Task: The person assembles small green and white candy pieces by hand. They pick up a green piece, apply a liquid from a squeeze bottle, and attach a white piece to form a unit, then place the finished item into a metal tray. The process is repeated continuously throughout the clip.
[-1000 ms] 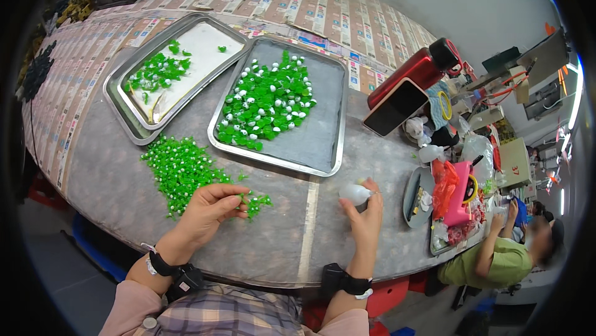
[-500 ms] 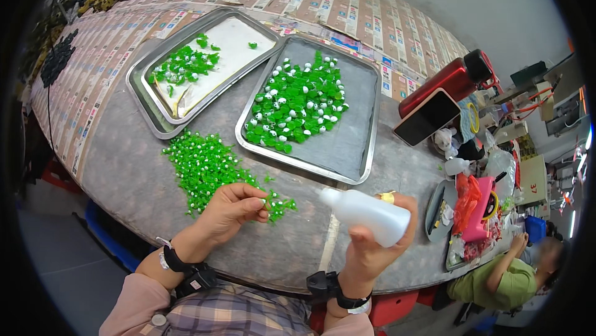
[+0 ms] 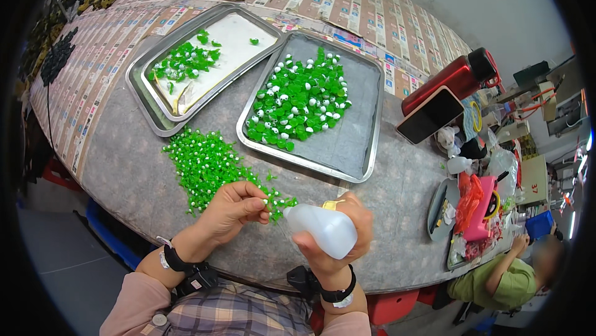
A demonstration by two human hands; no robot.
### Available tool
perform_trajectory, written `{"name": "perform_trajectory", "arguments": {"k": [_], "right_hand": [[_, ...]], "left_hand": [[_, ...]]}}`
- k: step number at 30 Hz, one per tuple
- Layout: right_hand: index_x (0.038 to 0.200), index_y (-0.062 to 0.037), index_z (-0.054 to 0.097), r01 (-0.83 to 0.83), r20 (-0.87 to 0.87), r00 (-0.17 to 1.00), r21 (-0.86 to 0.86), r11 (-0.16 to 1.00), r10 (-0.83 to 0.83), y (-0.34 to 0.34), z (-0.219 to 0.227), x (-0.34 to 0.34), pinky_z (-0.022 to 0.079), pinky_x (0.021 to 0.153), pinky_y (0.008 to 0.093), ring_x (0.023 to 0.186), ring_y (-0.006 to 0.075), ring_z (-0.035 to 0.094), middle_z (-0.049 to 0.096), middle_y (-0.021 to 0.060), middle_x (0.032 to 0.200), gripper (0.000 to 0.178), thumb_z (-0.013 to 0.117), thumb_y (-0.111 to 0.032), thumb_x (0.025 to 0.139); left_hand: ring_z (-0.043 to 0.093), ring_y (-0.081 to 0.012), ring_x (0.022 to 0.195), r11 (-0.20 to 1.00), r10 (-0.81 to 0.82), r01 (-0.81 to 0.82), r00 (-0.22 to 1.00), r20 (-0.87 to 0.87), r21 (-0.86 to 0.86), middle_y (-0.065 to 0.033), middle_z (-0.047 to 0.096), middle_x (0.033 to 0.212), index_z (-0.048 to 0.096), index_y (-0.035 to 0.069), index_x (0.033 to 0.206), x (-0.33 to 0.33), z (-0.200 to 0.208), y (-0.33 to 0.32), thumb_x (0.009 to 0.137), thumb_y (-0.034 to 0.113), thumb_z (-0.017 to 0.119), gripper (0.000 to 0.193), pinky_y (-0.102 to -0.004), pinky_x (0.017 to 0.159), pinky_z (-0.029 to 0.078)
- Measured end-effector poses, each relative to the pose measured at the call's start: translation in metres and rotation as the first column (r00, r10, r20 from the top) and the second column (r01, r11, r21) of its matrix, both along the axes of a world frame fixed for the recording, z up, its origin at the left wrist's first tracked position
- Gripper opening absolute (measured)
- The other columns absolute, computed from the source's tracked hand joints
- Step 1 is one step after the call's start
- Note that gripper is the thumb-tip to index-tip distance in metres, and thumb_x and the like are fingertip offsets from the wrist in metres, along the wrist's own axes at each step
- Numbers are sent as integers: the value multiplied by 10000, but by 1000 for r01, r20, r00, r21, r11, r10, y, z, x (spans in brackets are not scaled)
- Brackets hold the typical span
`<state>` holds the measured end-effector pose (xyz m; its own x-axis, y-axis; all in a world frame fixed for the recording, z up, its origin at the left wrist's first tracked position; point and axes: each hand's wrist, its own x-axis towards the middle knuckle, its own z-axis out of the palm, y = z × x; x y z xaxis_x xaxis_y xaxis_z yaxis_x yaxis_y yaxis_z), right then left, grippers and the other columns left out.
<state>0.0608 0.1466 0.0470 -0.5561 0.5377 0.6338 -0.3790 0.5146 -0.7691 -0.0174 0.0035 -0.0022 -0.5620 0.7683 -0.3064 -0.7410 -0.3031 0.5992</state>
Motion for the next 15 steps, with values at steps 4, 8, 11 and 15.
{"name": "perform_trajectory", "arguments": {"k": [4, 8, 11, 15], "right_hand": [[812, -40, 473, -4, -13, 1000, 26, 1000, 4, -1, 1, -2, 337, 518, 267, 565, 143, 411, 461, 29, 700, 519, 750, -391, 549], [816, -38, 470, -29, 1, 1000, 54, 998, 29, -1, 2, -3, 339, 526, 267, 567, 144, 411, 457, 30, 704, 507, 749, -374, 557], [828, -39, 468, 5, -12, 1000, 130, 991, -4, -3, 2, -6, 339, 534, 268, 580, 142, 414, 448, 27, 708, 514, 741, -388, 566], [848, -36, 467, 51, -72, 996, -64, 997, -56, -1, -3, -2, 350, 558, 280, 602, 142, 423, 441, 27, 719, 535, 729, -413, 574]], "left_hand": [[573, -121, 669, 1000, -6, 6, 1000, -3, -4, -67, 588, 756, 563, 3, 843, 0, 0, 0, 773, 77, 561, 102, -245, 634, 489], [569, -128, 646, 1000, -8, 8, 1000, -5, -28, -58, 583, 734, 548, 17, 809, 0, 2, 1, 760, 89, 577, 92, -259, 622, 490], [570, -128, 645, 1000, -11, 10, 1000, -8, -25, -61, 585, 734, 548, 21, 805, 0, 2, 0, 763, 97, 576, 92, -263, 619, 491], [571, -130, 637, 1000, -10, 10, 1000, 1, -20, -67, 589, 729, 550, 27, 797, 0, 2, 0, 764, 111, 578, 95, -268, 611, 490]]}}
